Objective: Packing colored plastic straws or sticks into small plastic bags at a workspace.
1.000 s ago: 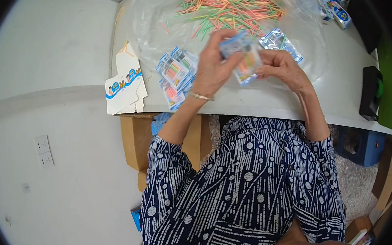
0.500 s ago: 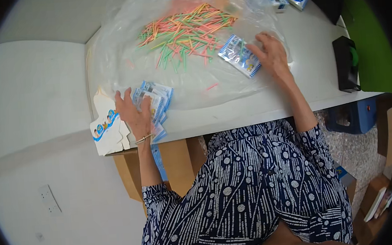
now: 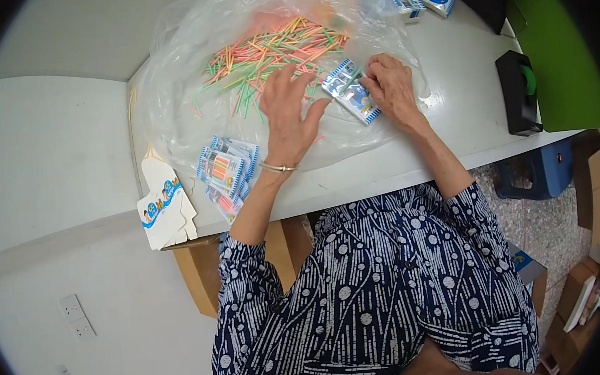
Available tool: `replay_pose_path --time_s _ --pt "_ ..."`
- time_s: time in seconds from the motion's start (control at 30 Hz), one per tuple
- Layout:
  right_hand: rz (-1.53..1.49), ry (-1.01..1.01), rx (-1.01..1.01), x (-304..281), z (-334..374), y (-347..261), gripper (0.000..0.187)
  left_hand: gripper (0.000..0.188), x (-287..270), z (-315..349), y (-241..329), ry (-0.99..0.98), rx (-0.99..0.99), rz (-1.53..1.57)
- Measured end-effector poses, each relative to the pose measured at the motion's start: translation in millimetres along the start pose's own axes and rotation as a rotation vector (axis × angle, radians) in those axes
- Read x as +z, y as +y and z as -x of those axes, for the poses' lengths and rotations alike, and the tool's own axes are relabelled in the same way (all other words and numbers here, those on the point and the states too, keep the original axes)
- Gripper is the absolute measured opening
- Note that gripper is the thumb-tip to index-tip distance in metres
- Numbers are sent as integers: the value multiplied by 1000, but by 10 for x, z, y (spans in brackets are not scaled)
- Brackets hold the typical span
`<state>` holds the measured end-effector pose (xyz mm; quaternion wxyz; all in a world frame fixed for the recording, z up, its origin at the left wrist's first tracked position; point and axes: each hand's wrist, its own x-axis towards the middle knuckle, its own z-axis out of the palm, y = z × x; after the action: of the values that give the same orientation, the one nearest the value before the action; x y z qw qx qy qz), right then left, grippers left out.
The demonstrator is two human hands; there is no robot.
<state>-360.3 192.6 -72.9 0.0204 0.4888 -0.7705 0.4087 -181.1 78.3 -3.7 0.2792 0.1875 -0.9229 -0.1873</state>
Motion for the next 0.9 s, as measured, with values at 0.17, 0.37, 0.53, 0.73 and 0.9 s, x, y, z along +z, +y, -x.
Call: replay_pose_path --time_s 0.17,0.37,0.53,0.73,0.9 --pt "50 55 -105 -8 -7 54 7 40 205 -152 20 48 39 1" --pt "97 171 -206 -347 -91 -322 20 41 190 -359 29 39 44 150" --pt "-31 146 -343 -563 -251 -495 21 25 109 -550 128 86 154 207" --pt "-387 -15 -118 -532 -173 -543 11 13 1 -346 158 140 69 286" --pt "-499 -148 -4 -377 -5 -590 15 12 -64 -128 97 97 -4 184"
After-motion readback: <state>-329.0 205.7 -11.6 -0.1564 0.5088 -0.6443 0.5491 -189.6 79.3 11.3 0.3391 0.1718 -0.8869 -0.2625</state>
